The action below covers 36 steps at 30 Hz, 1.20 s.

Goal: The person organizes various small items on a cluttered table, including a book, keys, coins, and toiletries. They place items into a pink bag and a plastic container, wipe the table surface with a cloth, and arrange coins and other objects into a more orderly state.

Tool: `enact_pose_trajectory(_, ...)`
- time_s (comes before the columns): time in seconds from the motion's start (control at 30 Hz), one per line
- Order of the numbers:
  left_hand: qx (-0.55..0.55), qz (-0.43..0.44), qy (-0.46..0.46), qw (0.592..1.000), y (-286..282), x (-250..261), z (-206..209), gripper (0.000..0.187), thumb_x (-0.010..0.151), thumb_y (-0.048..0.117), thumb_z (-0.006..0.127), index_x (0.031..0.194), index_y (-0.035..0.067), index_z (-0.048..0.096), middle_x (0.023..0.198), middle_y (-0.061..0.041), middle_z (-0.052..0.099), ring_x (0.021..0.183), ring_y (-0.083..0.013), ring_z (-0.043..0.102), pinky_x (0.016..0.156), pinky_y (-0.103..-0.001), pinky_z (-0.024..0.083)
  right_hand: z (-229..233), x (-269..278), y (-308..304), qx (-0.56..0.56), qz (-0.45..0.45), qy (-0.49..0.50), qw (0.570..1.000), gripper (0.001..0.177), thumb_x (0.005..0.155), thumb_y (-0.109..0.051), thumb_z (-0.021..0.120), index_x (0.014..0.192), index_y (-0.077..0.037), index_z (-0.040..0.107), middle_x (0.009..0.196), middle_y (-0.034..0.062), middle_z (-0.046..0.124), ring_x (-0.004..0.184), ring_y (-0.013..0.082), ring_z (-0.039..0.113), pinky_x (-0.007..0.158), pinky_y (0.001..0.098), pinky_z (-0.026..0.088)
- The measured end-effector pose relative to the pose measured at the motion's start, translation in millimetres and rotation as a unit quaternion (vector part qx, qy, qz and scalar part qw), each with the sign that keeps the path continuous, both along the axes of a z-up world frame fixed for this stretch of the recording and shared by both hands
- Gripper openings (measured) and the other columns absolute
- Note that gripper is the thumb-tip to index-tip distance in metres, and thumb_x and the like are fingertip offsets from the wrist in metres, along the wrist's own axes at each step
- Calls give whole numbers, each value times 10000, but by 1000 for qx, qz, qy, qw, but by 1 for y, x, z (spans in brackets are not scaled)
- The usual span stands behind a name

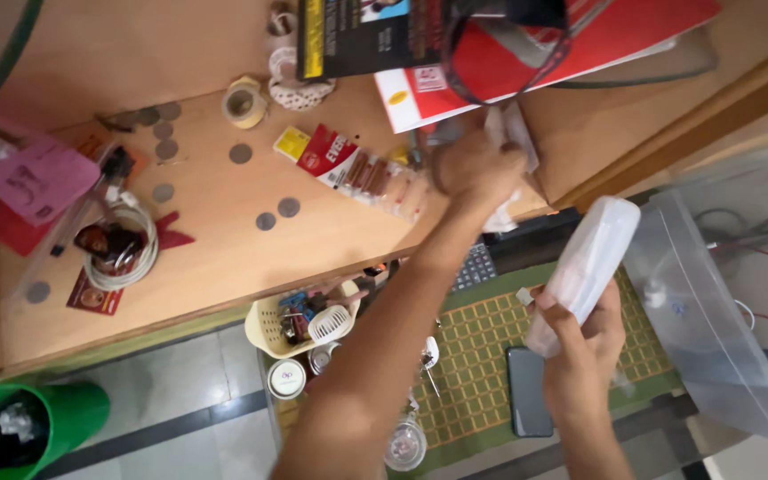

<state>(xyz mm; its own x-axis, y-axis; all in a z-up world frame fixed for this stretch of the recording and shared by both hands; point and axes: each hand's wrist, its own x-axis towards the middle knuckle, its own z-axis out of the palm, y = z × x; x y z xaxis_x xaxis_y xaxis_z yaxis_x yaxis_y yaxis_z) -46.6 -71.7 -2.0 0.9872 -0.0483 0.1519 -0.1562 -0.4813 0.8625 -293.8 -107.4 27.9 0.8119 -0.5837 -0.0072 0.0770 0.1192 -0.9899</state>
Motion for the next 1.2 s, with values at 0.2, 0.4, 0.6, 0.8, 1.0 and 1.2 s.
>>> enact_pose_trajectory(0.2, 68, 1, -17, 998, -47, 5, 4, 704, 719, 182, 707, 1374, 22, 505, 1193, -276, 631, 1173, -427, 564, 1010, -449, 448, -6, -20, -6, 33, -83, -2, 996, 526, 924, -115, 707, 1409, 15, 551, 1132, 76, 628, 1013, 175, 661, 852, 333, 528)
enact_pose_trajectory(0.4, 34, 7, -64, 997, -43, 1, -9, 766, 629, 146, 749, 1329, -53, 510, 1212, -261, 621, 1224, -439, 527, 1059, -438, 442, 27, -4, -7, -192, -29, 55, 979, 760, 864, -171, 753, 1535, -52, 418, 1167, 84, 643, 985, 147, 649, 791, 323, 534)
enact_pose_trajectory(0.6, -166, 3, -184, 969, 46, -63, -1, 708, 774, 18, 741, 1450, 49, 533, 1188, -195, 653, 1079, -341, 661, 925, -417, 556, 58, 38, 4, -527, -39, 53, 847, 606, 977, -212, 776, 1493, -31, 517, 1281, 176, 644, 1204, 324, 612, 1013, 457, 510)
enact_pose_trajectory(0.8, -499, -75, 185, 843, 155, -91, 21, 380, 884, -28, 585, 1235, 15, 725, 1010, -80, 744, 646, -149, 674, 568, -295, 605, 27, 102, 9, -776, -62, 50, 626, 600, 982, -245, 730, 1532, -91, 546, 1524, 243, 461, 1350, 398, 400, 1082, 541, 342)
enact_pose_trajectory(1.0, -523, -71, 194, 827, 198, -65, 15, 258, 911, 20, 613, 1122, -43, 746, 919, -121, 754, 561, -160, 651, 506, -302, 566, 4, 164, 12, -820, -101, 38, 562, 465, 996, -301, 724, 1362, -32, 624, 1416, 215, 539, 1293, 415, 491, 982, 563, 363)
enact_pose_trajectory(1.2, -537, -81, 197, 817, 229, -71, 18, 234, 913, 39, 622, 1064, -73, 761, 917, -123, 754, 578, -153, 652, 482, -304, 551, 5, 239, 27, -634, 108, 7, 766, 248, 926, -242, 770, 1071, -44, 737, 1034, 208, 697, 956, 402, 648, 811, 525, 506)
